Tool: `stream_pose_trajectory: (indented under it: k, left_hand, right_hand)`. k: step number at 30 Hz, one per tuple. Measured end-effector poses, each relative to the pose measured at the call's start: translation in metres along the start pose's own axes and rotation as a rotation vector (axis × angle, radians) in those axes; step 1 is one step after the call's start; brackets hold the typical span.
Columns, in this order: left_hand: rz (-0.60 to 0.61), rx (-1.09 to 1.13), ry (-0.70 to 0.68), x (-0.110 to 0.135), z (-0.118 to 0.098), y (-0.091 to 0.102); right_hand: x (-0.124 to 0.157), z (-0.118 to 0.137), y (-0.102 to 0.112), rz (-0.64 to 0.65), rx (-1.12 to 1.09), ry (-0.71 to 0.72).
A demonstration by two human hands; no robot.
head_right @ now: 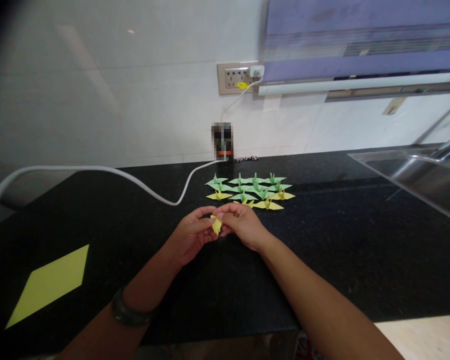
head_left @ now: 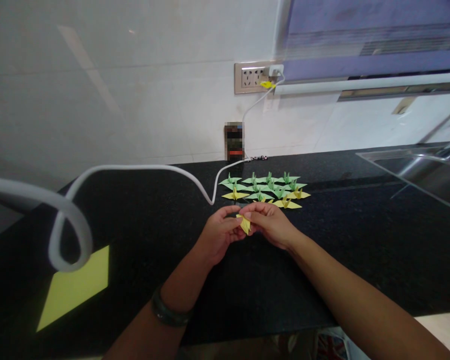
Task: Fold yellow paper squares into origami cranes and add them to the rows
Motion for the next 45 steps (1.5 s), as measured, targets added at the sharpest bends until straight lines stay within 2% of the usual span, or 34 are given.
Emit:
stream_pose_trajectory:
  k: [6,16,28,31,34,39,45]
  left_hand:
    - [0.028,0.076,-0.015,-0.003,-0.005,0.001]
    - [0.038,0.067,-0.024,-0.004,-0.006,0.003]
    - [0.019,0.041,-0.015,-0.005,-0.005,0.006]
    - [0.018,0.007,-0.017,-0.005,-0.006,0.004]
    - [0.021,-0.006,-0.031,-0.004,-0.008,0.003]
    - [0.010,-0.079,-0.094,-0.004,-0.015,0.005]
    - [0.007,-0.136,-0.143,-0.004,-0.017,0.005]
  right_hand:
    - [0.001,-0.001,-0.005,0.100,-0.073,-0.038]
    - [-0.002,0.000,0.002,0.069,0.002,-0.001]
    - [0.007,0.033,0.006,-0.177,0.629,0.344]
    - [0.012,0.039,0.004,-0.226,0.724,0.408]
    - [0.013,0.038,0.003,-0.191,0.680,0.390]
    - [0.007,0.029,0.002,-0.072,0.491,0.282]
    - [0.003,0.025,0.005,-0.047,0.350,0.217]
Point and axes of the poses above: each hand's wrist, its own x-axis away from the middle knuckle, its own y-axis out of the back of the hand, z = x × y, the point moved 10 cm from there along -x, towards the middle knuckle, and after that the axes turned 9 degrees about -y, right-handed, at the moved point
